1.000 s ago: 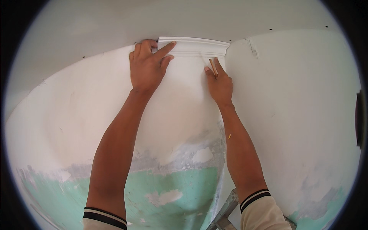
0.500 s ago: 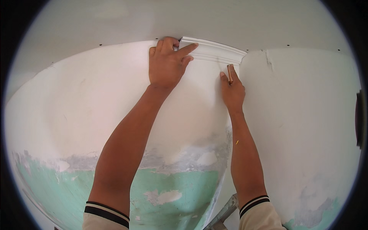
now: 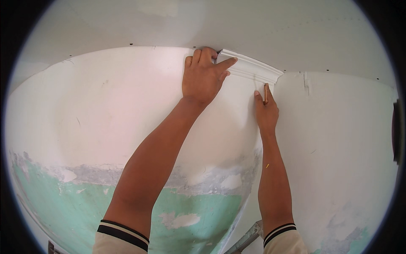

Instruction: The person measures and marks a white cornice piece on a workbench, cuts it with a utility knife, and then climbs a ladder to fit the piece against the ceiling corner, marking the wall for installation.

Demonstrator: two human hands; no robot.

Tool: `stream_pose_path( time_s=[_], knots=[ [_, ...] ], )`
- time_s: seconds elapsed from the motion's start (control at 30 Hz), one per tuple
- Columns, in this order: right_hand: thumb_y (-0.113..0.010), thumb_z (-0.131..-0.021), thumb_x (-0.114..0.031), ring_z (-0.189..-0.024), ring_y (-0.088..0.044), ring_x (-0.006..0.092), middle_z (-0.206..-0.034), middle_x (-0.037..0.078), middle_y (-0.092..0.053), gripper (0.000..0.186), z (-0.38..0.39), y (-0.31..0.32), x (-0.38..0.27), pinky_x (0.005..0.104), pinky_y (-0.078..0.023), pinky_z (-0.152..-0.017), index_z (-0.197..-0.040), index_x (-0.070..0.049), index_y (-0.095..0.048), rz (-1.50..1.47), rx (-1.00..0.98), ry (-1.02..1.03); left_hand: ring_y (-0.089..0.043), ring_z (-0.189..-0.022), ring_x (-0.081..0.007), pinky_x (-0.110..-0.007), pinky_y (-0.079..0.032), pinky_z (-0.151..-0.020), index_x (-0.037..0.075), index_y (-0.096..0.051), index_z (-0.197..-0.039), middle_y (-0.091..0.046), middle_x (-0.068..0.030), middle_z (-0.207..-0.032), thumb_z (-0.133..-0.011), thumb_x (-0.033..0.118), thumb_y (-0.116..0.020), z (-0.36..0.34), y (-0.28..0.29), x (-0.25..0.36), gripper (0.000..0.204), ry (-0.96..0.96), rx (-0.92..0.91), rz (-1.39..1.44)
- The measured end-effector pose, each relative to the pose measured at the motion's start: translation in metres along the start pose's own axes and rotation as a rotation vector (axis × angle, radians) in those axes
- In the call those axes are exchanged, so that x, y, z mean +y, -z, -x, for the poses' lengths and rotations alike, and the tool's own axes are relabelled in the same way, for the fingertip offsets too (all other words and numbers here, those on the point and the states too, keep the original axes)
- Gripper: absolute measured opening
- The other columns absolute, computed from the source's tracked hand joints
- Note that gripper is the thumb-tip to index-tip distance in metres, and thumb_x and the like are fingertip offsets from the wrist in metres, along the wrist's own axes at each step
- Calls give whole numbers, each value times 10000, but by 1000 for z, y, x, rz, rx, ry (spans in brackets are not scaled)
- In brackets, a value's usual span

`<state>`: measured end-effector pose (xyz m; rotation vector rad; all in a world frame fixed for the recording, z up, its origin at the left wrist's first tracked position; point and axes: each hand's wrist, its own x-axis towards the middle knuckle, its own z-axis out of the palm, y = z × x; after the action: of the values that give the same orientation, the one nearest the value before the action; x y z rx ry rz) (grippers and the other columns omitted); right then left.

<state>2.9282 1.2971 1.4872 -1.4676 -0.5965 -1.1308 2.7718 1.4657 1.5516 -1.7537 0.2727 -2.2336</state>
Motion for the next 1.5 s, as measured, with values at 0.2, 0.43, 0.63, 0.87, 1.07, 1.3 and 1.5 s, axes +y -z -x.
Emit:
stream_pose_path(
  time_s=[0.2, 0.43, 0.63, 0.87, 1.07, 1.3, 1.5],
  knots=[
    [-669, -1041, -475, -859, -682, 219, -1086, 107, -729, 660, 2, 3, 1, 363, -540, -906, -1610, -167, -541, -63, -39, -27, -537, -980, -187, -374, -423, -894, 352, -810, -1269, -528, 7, -999, -835, 227, -895, 1, 1, 3, 460, 4, -26, -9],
    [-656, -1038, -487, -807, -726, 290, -916, 134, -776, 641, -3, -1, 7, 407, -568, -876, -1596, -186, -560, -28, -6, 16, -535, -910, -174, -371, -417, -887, 364, -800, -1288, -510, 21, -916, -860, 238, -882, 0, -2, 0, 453, -18, -27, -10],
    [-646, -1037, -505, -790, -729, 312, -861, 129, -762, 652, -2, 2, 7, 433, -570, -855, -1600, -189, -553, -1, -26, 5, -547, -937, -180, -380, -426, -899, 355, -803, -1284, -535, 12, -962, -862, 234, -884, 1, 0, 5, 447, 9, -67, -10],
    [-645, -1042, -501, -761, -718, 296, -839, 135, -752, 644, -2, 0, 7, 428, -569, -831, -1600, -192, -554, -23, -24, 21, -572, -1030, -206, -397, -438, -938, 336, -802, -1281, -574, -29, -1111, -861, 235, -885, 1, -1, 2, 440, -22, -16, -27],
    [-652, -1045, -489, -753, -724, 305, -831, 132, -753, 637, -2, 1, 8, 439, -579, -824, -1597, -187, -556, -9, -31, 22, -574, -1048, -200, -396, -431, -932, 339, -803, -1280, -601, -22, -1127, -855, 234, -886, 2, -3, 1, 446, -36, -26, -37],
    [-662, -1046, -495, -736, -709, 286, -809, 111, -741, 628, -4, -4, 15, 430, -576, -816, -1586, -187, -573, -8, -5, 24, -572, -1048, -191, -387, -425, -943, 348, -802, -1281, -603, -9, -1109, -851, 238, -883, 3, -4, 1, 452, -25, -5, 1],
    [-681, -1045, -476, -738, -676, 241, -837, 106, -740, 621, -3, -3, 11, 396, -568, -830, -1581, -179, -581, -21, 16, 33, -576, -1057, -191, -384, -429, -943, 351, -808, -1267, -600, -6, -1097, -829, 229, -896, 2, -5, 1, 463, -12, 3, -4]
  ],
)
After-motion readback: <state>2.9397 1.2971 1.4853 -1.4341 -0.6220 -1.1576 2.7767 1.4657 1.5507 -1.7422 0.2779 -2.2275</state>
